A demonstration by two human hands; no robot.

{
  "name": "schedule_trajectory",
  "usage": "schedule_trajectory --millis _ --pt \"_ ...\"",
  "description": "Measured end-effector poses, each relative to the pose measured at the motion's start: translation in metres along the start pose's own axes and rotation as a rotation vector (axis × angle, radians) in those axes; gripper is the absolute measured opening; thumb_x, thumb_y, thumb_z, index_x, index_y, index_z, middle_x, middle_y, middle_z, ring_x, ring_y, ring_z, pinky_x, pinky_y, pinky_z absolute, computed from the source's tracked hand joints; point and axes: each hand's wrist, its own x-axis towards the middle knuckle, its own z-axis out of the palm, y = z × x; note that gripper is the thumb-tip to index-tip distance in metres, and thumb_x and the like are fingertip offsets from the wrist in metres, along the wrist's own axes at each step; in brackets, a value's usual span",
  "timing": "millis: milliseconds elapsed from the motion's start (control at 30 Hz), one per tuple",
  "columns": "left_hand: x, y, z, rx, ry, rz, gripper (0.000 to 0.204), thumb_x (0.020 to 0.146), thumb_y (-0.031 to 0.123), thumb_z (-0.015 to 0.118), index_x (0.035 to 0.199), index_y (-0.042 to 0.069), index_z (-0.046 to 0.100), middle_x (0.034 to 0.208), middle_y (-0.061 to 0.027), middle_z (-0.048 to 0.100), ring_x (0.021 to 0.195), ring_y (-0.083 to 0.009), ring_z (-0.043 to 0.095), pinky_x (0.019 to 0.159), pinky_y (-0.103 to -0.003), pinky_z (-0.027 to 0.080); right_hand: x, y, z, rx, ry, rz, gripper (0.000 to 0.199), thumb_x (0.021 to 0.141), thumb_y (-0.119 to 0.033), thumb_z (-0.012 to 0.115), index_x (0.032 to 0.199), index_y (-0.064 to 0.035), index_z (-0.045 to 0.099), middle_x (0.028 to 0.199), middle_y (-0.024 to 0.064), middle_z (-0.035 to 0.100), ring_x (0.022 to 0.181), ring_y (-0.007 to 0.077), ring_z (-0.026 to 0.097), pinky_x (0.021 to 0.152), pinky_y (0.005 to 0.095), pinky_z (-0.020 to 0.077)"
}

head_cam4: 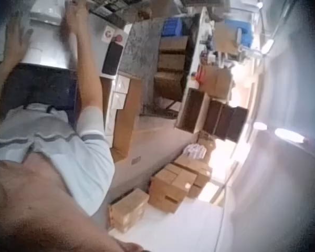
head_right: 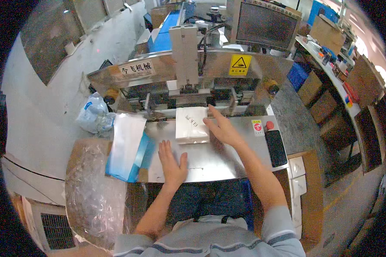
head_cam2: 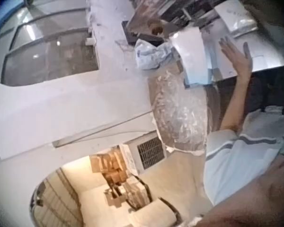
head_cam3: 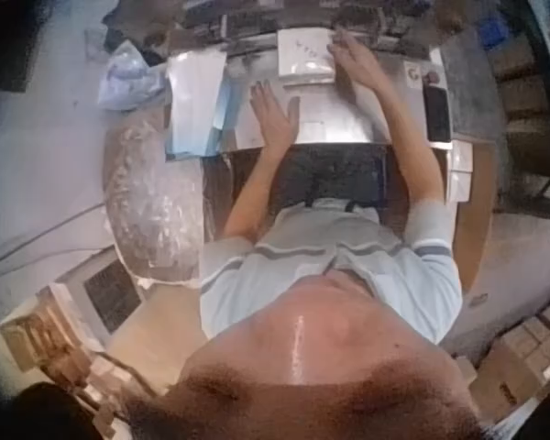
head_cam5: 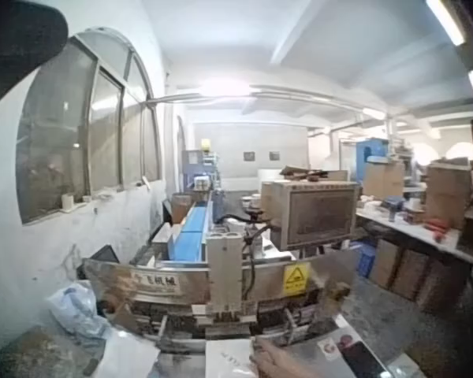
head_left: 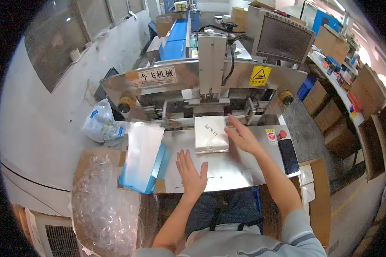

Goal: The recorder bags small white boxes at a workstation and then places them onto a conveyor belt for industrial packaging.

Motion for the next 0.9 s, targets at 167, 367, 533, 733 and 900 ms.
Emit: schedule_trajectory --millis 167,367,533,733,900 --pt "0.006 0.003 -0.001 -0.104 0.005 -0.016 0.071 0.096 0.031 0.059 0.144 -0.010 0.028 0.148 -0.0333 0.031 0.139 -0.0487 0.028 0.116 -0.051 0.022 -0.034 0.025 -0.004 0.187 -0.072 0.181 0.063 0.098 -0.031 0.059 0.147 0.0021 0.037 0.146 0.0203 0.047 0.134 0.0269 0.046 0.110 0.0340 0.0374" --pt "0.059 0.005 -0.005 -0.665 -0.142 -0.454 0.075 0.099 0.042 0.053 0.147 -0.009 0.026 0.150 -0.0278 0.034 0.139 -0.0356 0.036 0.114 -0.040 0.029 -0.034 0.006 0.004 0.201 -0.048 0.310 0.066 0.098 -0.041 0.055 0.144 0.0049 0.040 0.146 0.0211 0.046 0.136 0.0285 0.045 0.113 0.0349 0.0333" --pt "0.103 0.002 0.012 -0.645 -0.148 -0.430 0.077 0.098 0.045 0.054 0.147 -0.010 0.029 0.147 -0.0280 0.040 0.136 -0.0344 0.041 0.112 -0.039 0.031 -0.007 0.026 0.028 -0.001 0.092 0.311 0.088 0.091 -0.064 0.050 0.144 0.0057 0.038 0.146 0.0297 0.041 0.137 0.0387 0.041 0.113 0.0426 0.0314" --pt "0.096 0.020 0.019 -0.704 -0.199 -0.412 0.056 0.099 0.039 0.056 0.128 -0.009 0.052 0.123 -0.0208 0.062 0.114 -0.0264 0.060 0.097 -0.032 0.045 -0.005 0.011 0.037 -0.014 -0.029 0.245 0.083 0.093 -0.058 0.052 0.147 0.0023 0.036 0.147 0.0270 0.042 0.136 0.0378 0.042 0.114 0.0420 0.0293" --pt "0.041 0.007 -0.004 -0.964 -0.246 -0.653 0.044 0.098 0.034 0.058 0.120 -0.004 0.055 0.111 -0.0139 0.065 0.102 -0.0210 0.065 0.087 -0.030 0.052 -0.068 -0.015 -0.004 0.666 -0.120 0.276 0.081 0.090 -0.029 0.070 0.151 0.0032 0.028 0.136 0.0182 0.054 0.119 0.0229 0.054 0.101 0.0329 0.0419"
